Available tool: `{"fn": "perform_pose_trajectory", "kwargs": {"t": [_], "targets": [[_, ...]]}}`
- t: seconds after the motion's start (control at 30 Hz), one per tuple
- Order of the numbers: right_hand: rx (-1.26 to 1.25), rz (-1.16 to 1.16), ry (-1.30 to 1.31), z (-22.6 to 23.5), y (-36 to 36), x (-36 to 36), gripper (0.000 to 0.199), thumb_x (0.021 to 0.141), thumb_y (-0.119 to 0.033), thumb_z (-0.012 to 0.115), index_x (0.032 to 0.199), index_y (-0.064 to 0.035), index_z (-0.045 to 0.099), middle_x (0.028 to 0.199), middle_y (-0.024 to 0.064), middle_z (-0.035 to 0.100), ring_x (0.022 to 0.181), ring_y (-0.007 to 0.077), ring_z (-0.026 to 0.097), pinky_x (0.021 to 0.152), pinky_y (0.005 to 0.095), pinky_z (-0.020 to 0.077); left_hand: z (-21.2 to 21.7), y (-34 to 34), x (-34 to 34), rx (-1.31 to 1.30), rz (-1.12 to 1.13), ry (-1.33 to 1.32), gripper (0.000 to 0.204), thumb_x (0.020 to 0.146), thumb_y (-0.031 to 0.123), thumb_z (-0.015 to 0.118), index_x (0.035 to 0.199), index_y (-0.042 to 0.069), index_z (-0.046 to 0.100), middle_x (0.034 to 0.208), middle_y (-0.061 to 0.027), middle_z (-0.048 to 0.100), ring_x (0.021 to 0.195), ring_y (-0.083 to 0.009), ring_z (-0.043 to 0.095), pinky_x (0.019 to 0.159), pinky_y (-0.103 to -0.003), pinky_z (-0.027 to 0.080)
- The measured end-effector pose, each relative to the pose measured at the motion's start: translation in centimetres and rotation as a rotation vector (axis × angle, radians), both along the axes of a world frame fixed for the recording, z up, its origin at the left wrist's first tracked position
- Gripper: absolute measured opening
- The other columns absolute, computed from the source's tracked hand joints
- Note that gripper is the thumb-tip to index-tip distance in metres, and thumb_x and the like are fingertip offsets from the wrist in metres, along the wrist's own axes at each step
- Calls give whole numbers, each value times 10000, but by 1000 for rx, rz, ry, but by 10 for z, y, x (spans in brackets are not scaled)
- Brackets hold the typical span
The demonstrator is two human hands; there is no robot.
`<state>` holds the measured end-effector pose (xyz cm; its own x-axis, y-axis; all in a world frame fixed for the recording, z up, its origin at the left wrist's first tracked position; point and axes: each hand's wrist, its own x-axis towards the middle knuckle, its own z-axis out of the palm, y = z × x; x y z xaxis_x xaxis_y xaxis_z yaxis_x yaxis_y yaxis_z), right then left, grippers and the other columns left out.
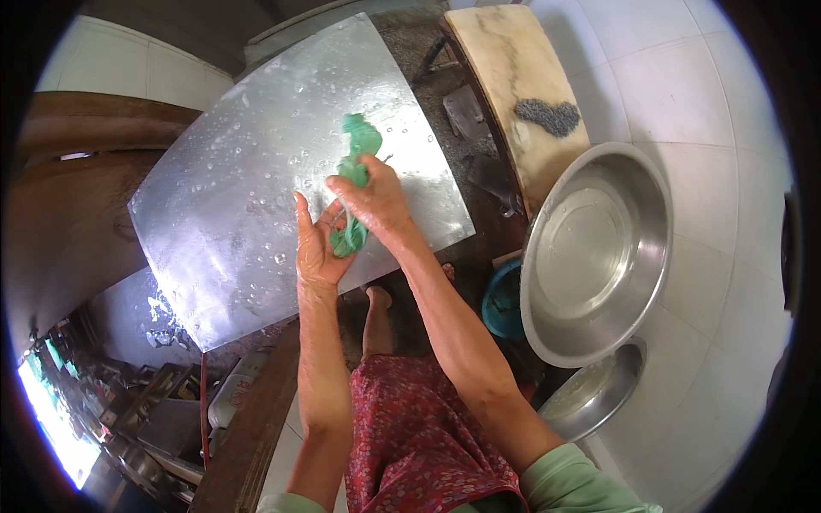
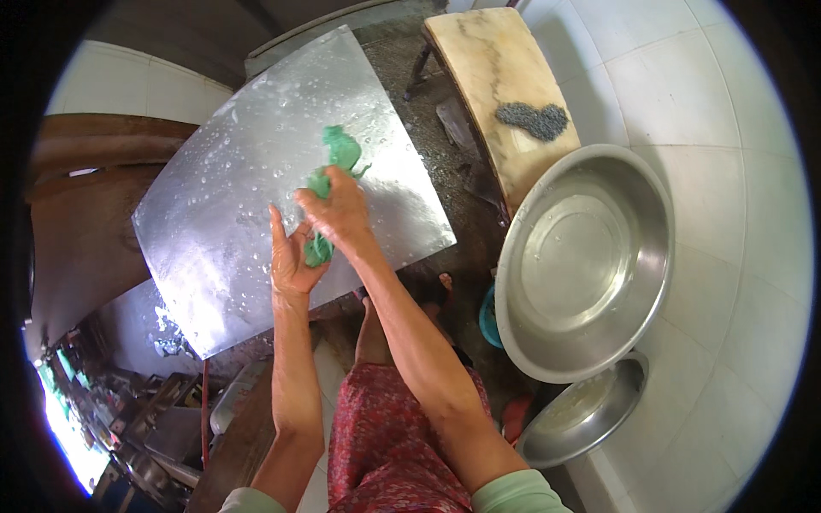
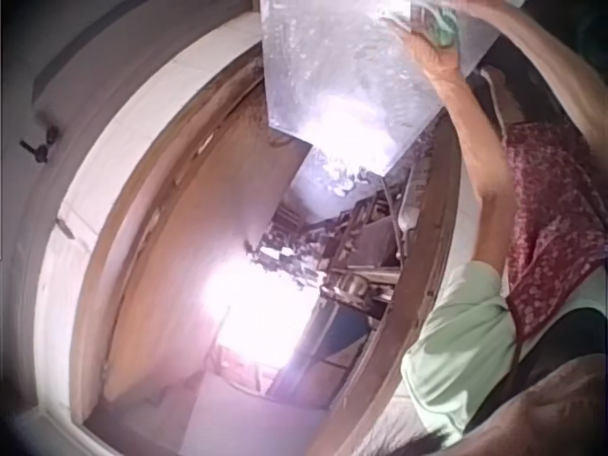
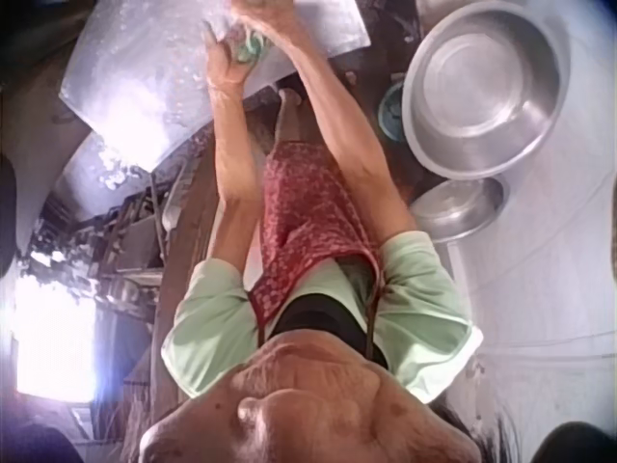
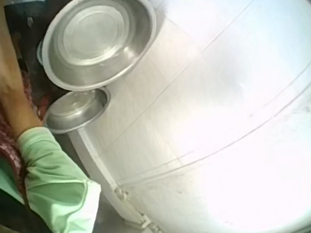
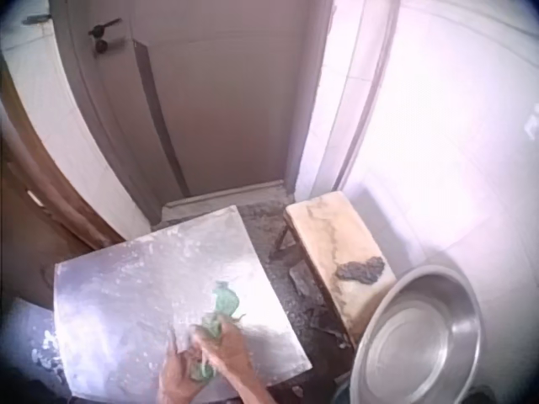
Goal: The person scrubs a large, flat metal sheet with a green cloth and water, repeatedly wiping both sides and rinsing the cloth in a nearby basin. The person flips the sheet over to clean the other side and continues scrubbing until the clip ends.
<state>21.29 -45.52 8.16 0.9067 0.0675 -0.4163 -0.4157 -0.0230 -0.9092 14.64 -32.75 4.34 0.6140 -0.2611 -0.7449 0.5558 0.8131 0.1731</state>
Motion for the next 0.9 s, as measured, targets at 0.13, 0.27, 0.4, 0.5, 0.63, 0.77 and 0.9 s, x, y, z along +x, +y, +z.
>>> {"fn": "perform_pose_trajectory", "kwargs": {"t": [0.13, 0.27, 0.4, 0.5, 0.63, 0.77, 0.9], "targets": [[-77, 248, -75, 64, -30, -11, 177, 756, -148, 676, 730, -41, 537, 618, -20, 486, 566, 69, 418, 478, 273, 329, 21, -15, 14, 51, 57, -24, 547, 861, 476, 613, 1130, 2, 572, 1060, -109, 631, 954, -229, 611, 843, -363, 504], [493, -185, 54, 84, -85, -43, 105, 719, -67, 634, 706, -27, 538, 648, -34, 481, 592, 42, 418, 511, 240, 319, 71, -32, 28, 83, 155, -121, 297, 885, 233, 620, 1107, 38, 589, 1080, -102, 629, 1034, -255, 580, 950, -442, 444], [564, -600, -122, 123, -179, -91, 218, 694, -84, 554, 886, 18, 565, 747, 41, 561, 686, 118, 526, 629, 268, 436, 151, -97, 19, 146, 154, -503, 120, 888, 158, 602, 927, 50, 569, 958, -95, 612, 945, -215, 594, 877, -443, 477], [526, -815, -256, 122, -271, -139, 341, 721, -120, 510, 1026, 24, 560, 880, 94, 595, 832, 216, 584, 812, 370, 482, 190, -179, 0, 102, -96, -563, 148, 862, 91, 616, 791, 55, 492, 855, -68, 561, 780, -162, 563, 677, -322, 501], [-35, -927, -15, 88, -394, -188, 353, 776, -190, 575, 1058, 21, 553, 992, 149, 597, 891, 250, 586, 834, 380, 481, 164, -293, -14, 154, -673, -530, 126, 848, 65, 612, 930, 38, 521, 898, -65, 553, 762, -156, 555, 598, -253, 444], [-1175, -920, 189, -47, -460, -211, 538, 841, -383, 596, 1196, 15, 526, 1186, 204, 552, 1085, 328, 529, 959, 459, 390, 77, -380, -30, 495, -770, 43, 302, 845, 196, 638, 1079, 46, 520, 1040, -90, 558, 891, -205, 563, 736, -341, 457], [-1400, -326, -104, -70, -341, -150, 607, 851, -477, 539, 1292, -63, 494, 1376, 274, 375, 1284, 412, 341, 1054, 540, 247, -38, -391, -25, 1549, -972, -787, 343, 786, 153, 635, 1062, -31, 552, 978, -167, 614, 788, -308, 615, 726, -421, 495]]}}
